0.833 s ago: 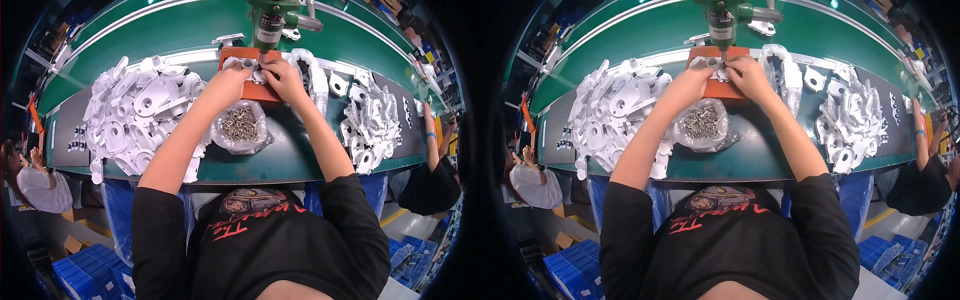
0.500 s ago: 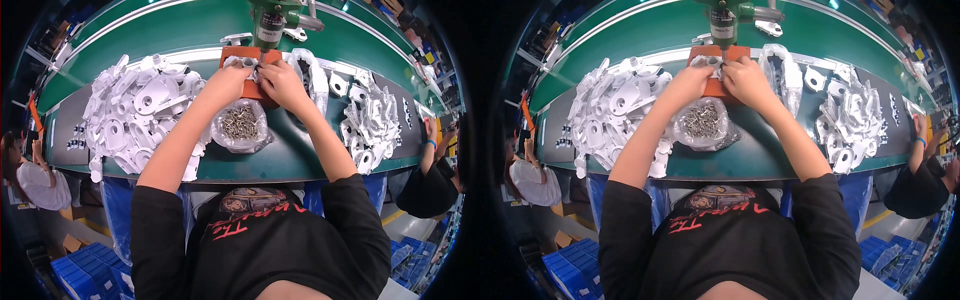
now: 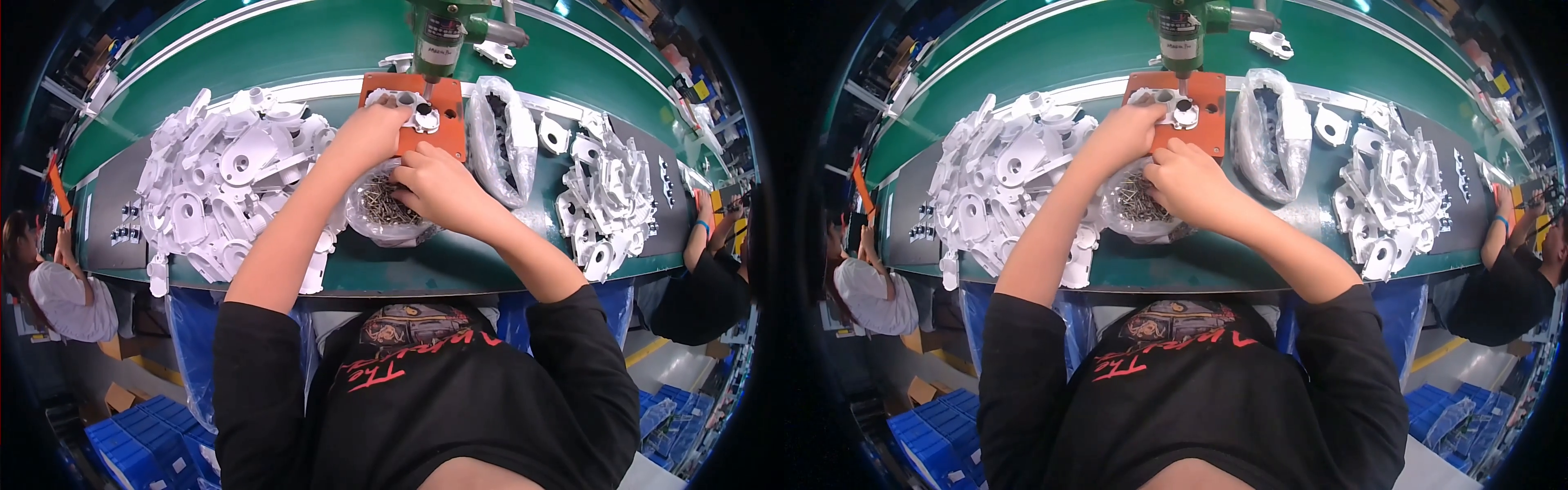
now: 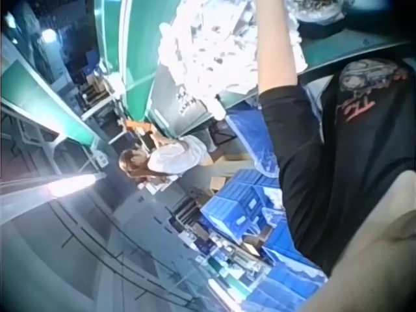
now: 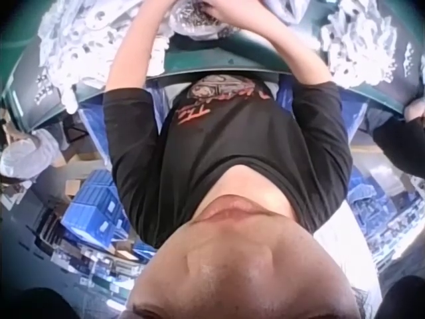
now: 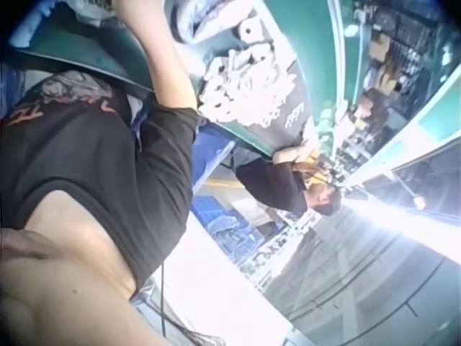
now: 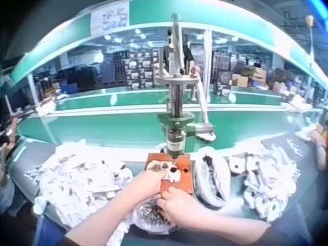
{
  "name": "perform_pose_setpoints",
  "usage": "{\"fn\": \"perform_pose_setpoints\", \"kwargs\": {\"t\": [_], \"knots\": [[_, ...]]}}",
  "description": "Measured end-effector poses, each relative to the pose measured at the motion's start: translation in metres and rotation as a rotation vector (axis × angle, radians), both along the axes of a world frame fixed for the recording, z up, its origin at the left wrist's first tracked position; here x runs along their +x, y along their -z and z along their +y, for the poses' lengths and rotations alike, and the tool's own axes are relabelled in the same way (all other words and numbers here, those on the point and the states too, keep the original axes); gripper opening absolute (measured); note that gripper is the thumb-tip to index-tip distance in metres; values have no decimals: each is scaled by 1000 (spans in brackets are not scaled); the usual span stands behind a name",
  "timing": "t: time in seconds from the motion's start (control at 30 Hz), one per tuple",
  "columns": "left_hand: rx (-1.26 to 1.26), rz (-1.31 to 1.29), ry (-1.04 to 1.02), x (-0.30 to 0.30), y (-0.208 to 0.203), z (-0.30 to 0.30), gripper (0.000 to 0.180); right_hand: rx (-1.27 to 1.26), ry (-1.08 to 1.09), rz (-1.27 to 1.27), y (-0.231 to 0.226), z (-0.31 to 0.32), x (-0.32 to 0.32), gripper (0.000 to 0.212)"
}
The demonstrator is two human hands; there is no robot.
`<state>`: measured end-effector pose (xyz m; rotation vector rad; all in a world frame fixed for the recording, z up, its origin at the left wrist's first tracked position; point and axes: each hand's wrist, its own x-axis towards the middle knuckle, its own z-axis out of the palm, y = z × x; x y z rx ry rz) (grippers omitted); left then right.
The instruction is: Manually assembling plastic components using a press machine on a production line.
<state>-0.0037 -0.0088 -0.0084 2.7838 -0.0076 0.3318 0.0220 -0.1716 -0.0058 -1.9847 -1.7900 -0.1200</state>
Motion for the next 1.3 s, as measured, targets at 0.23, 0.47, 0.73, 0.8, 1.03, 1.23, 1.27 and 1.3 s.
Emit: {"fn": "perform_pose_setpoints", "kwargs": {"t": [0.23,0.47,0.73,0.8,1.03,1.23,1.27,1.3], "knots": [[-17,-9,5,0,1,-1,24,12,10,-38,6,1,2,9],[-21,18,-8,2,1,0,25,195,-5,237,-5,0,7,13],[-26,-38,21,0,3,1,25,235,283,531,-6,-7,45,17],[-18,-68,26,0,3,0,25,247,375,656,-4,-8,53,17],[-18,2,7,0,-1,-1,28,352,412,689,23,4,77,13],[-6,14,8,0,0,-1,30,389,342,626,31,14,86,12],[-12,3,8,0,1,0,30,388,343,626,30,14,86,12],[-18,-7,8,0,1,0,29,378,348,605,29,15,86,12]]}}
